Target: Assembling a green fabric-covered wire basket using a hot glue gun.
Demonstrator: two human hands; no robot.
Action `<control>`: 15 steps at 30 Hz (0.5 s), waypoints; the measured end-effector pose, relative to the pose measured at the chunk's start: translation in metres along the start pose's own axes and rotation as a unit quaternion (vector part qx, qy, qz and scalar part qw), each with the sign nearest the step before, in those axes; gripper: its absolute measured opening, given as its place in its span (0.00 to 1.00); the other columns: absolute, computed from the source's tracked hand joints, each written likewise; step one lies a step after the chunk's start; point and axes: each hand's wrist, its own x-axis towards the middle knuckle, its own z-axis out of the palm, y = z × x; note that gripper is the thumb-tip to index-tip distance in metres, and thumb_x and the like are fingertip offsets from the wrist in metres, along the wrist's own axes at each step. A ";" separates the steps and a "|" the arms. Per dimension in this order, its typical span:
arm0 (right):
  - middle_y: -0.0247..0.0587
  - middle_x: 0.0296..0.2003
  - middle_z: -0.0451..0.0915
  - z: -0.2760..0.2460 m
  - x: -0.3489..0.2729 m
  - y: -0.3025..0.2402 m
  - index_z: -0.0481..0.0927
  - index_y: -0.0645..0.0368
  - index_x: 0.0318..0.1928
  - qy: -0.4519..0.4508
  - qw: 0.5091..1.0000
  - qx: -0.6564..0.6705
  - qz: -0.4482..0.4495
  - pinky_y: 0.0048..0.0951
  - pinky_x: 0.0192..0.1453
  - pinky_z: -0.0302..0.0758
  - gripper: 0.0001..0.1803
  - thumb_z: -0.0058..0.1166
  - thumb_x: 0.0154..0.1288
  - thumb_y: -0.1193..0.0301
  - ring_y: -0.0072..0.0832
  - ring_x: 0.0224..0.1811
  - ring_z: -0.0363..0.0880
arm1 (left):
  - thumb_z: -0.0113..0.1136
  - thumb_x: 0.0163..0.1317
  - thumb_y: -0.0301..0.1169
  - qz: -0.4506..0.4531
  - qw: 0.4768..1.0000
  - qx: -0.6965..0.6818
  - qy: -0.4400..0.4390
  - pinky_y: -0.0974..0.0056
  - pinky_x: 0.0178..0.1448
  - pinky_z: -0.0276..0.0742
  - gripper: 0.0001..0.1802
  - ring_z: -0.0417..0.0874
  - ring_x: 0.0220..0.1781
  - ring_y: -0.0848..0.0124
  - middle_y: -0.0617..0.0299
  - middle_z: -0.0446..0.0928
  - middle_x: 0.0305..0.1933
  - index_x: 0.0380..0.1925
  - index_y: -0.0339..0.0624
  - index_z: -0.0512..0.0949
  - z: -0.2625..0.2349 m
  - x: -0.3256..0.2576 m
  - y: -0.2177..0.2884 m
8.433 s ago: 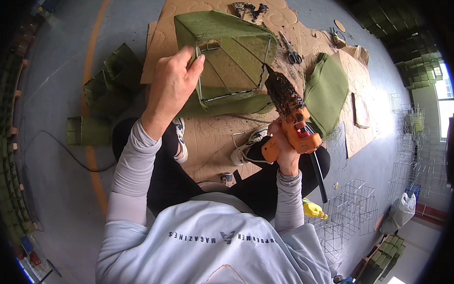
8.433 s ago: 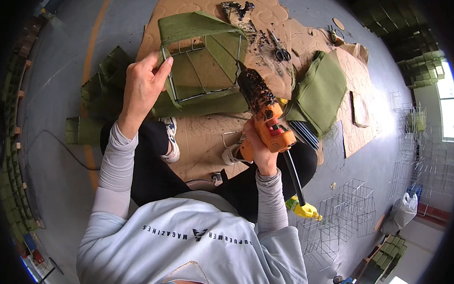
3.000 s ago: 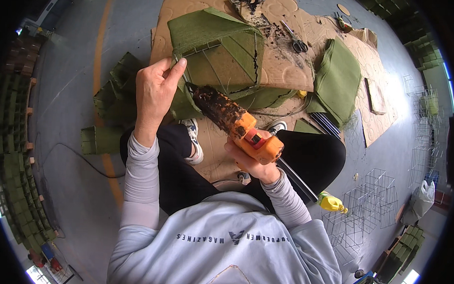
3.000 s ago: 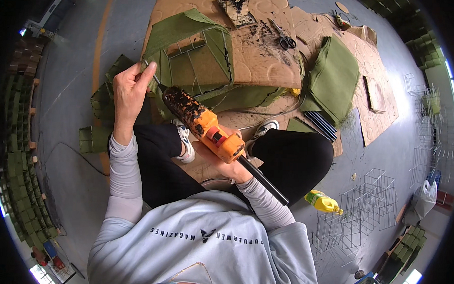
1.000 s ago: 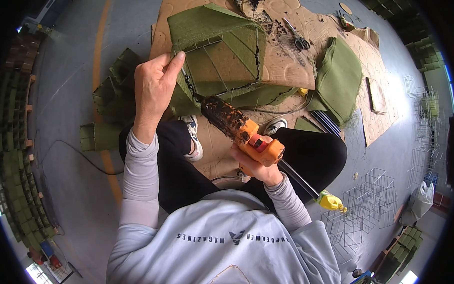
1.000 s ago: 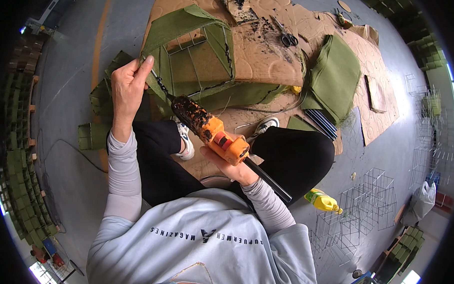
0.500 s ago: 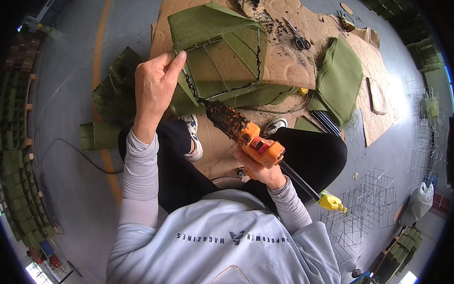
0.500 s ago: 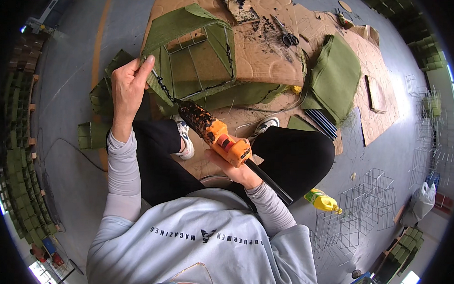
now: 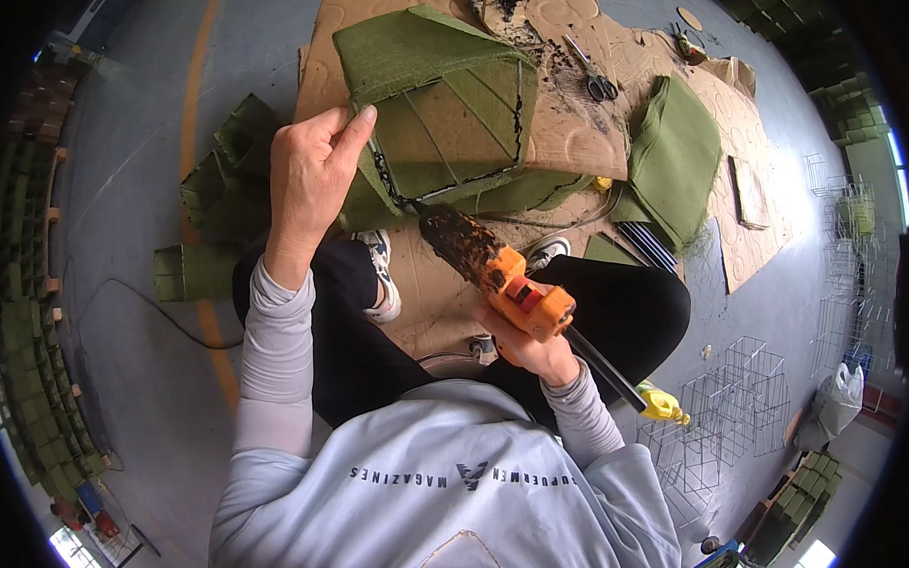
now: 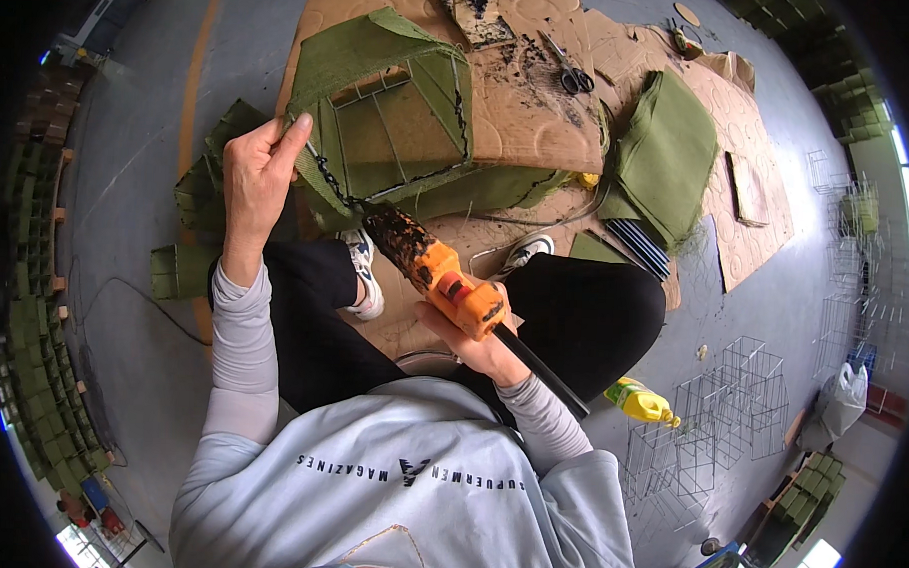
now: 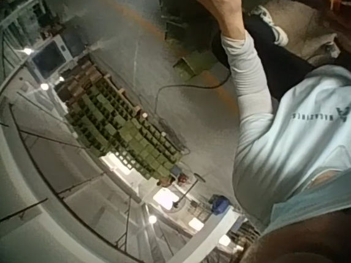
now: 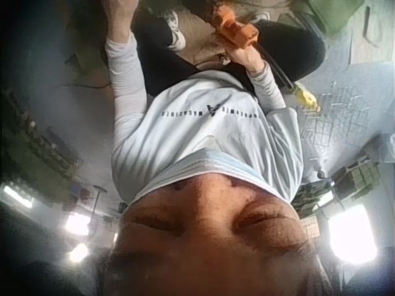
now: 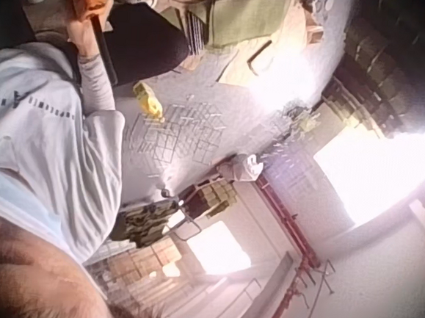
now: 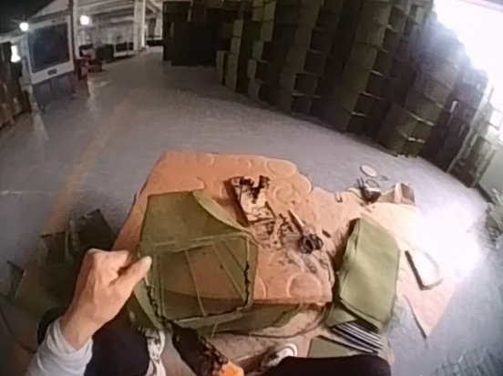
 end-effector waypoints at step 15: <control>0.34 0.30 0.76 -0.017 -0.006 -0.008 0.79 0.61 0.37 0.068 0.994 0.086 0.011 0.26 0.35 0.71 0.06 0.60 0.61 0.74 0.24 0.31 0.74 | 0.61 0.66 0.36 0.004 1.000 0.014 -0.013 0.59 0.23 0.62 0.21 0.67 0.14 0.60 0.48 0.65 0.14 0.19 0.32 0.72 0.000 -0.002 0.005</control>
